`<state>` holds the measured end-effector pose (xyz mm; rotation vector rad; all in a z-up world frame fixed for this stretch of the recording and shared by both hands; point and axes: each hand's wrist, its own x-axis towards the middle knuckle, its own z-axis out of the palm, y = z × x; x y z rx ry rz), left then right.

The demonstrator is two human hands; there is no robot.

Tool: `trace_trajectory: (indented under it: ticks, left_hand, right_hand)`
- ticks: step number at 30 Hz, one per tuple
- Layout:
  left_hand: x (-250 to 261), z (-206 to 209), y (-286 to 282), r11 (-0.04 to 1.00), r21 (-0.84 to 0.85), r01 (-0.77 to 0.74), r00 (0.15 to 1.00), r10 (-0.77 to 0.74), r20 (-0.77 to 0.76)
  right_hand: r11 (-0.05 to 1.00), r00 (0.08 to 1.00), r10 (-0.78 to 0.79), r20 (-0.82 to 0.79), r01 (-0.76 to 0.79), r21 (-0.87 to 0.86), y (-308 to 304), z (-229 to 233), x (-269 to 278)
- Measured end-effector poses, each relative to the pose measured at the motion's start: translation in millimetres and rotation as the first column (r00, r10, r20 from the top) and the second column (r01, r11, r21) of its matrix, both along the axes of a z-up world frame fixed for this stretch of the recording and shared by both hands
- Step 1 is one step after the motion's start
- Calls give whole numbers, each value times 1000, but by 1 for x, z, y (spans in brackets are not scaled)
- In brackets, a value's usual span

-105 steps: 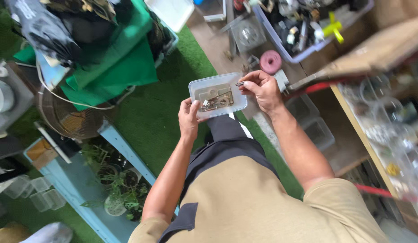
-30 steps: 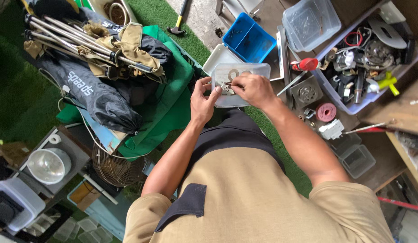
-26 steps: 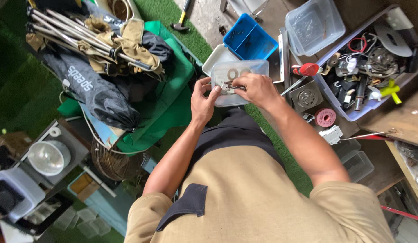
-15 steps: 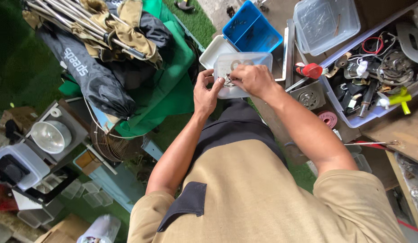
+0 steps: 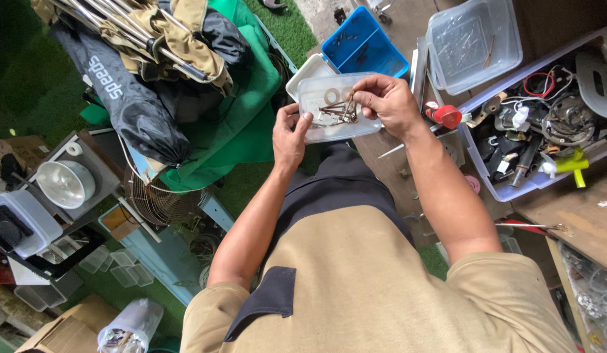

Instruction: The person sorts various metal hardware components including screws, nuts, and washers by hand from several plastic containers and cups into a larger clear bin.

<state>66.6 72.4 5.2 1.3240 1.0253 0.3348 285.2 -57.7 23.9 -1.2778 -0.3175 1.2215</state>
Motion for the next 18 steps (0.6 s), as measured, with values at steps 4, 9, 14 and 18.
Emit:
trace_trajectory:
  ticks: [4, 9, 14, 18]
  left_hand:
    - [-4, -9, 0, 1000, -4, -6, 1000, 6, 3]
    - [-27, -29, 3, 999, 3, -49, 998, 49, -39]
    - [-66, -33, 11, 991, 10, -134, 986, 135, -99]
    - [-86, -25, 14, 982, -34, -188, 979, 185, -87]
  right_hand:
    - [1000, 999, 2, -44, -1, 13, -2, -8, 3]
    - [989, 986, -142, -91, 146, 34, -11, -45, 17]
    - [926, 922, -318, 220, 352, -135, -10, -114, 43]
    - [891, 882, -304, 359, 397, -221, 1, -153, 57]
